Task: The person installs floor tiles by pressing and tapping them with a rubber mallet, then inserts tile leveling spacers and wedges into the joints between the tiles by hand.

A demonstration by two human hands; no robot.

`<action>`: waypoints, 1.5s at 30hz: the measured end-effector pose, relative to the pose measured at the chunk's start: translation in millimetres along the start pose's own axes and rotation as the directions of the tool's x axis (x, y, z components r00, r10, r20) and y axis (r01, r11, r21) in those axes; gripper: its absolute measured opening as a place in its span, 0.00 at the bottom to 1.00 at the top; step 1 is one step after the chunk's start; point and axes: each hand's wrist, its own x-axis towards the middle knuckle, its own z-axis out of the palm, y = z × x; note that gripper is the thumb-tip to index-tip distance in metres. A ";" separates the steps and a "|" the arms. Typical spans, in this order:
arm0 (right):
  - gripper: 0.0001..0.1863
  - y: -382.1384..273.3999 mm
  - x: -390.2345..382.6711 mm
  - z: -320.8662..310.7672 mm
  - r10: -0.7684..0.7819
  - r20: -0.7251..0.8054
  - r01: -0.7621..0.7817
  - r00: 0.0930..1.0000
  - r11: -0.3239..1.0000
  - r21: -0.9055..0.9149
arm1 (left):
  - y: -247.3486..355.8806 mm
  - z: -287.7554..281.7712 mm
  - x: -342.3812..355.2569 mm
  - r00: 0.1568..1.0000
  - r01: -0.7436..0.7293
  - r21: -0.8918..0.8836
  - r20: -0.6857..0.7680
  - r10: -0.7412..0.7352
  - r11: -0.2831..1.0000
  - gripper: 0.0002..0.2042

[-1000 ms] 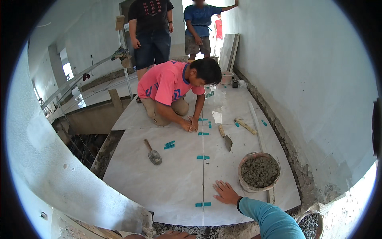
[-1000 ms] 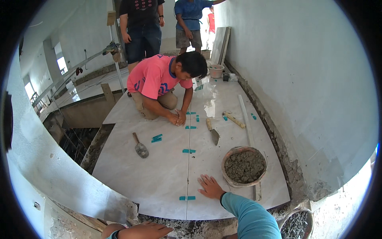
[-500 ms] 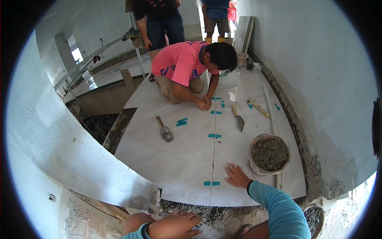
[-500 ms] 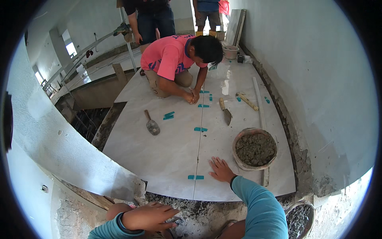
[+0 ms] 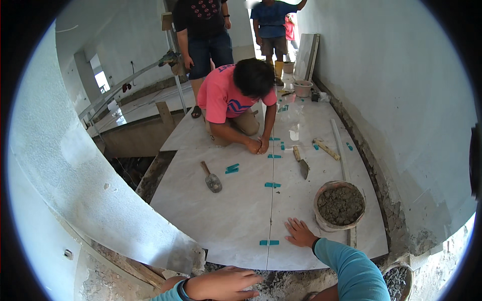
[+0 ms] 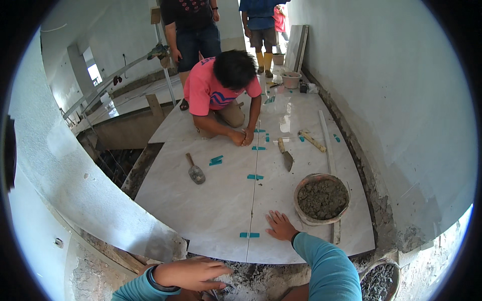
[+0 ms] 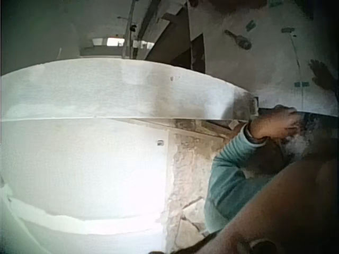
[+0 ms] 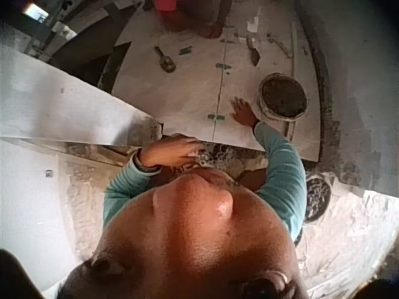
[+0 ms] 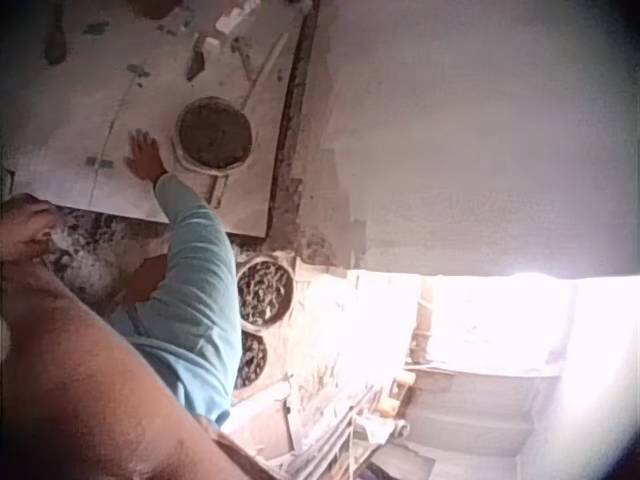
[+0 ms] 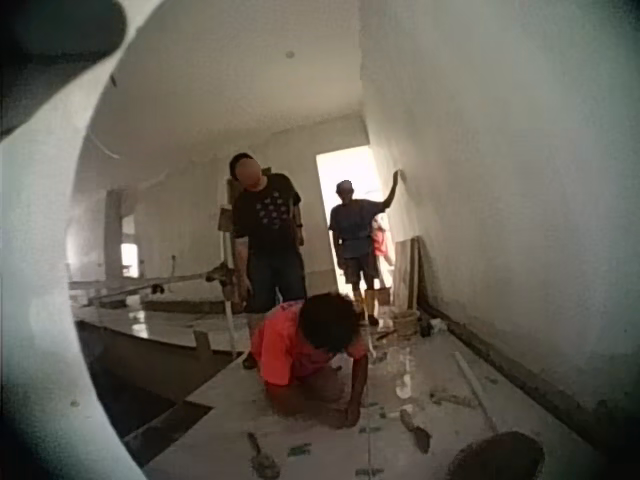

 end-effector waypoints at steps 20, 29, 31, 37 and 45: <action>0.44 -87.8 -31.6 -176.5 -0.053 0.513 -0.100 0.857 0.959 0.266 | 39.4 -208.5 -84.1 -0.122 -0.729 0.498 -0.769 0.627 0.470 0.11; 0.34 -214.5 -103.0 -217.5 -0.263 0.446 0.102 0.856 0.930 0.352 | -22.8 -189.8 -81.3 -0.057 -0.781 0.379 -0.835 0.547 0.497 0.17; 0.34 -231.2 -112.0 -193.6 -0.333 0.419 0.150 0.845 0.899 0.412 | -30.0 -192.3 -89.6 -0.045 -0.789 0.364 -0.838 0.544 0.495 0.17; 0.31 -210.0 -104.8 -176.8 -0.232 0.454 0.073 0.860 0.937 0.341 | -42.1 -200.0 -84.2 -0.074 -0.830 0.312 -0.883 0.463 0.462 0.15; 0.14 -217.1 -77.0 -170.1 -0.332 0.601 0.170 0.728 0.935 0.311 | -59.4 -206.6 -106.7 -0.110 -0.794 0.311 -0.918 0.380 0.522 0.17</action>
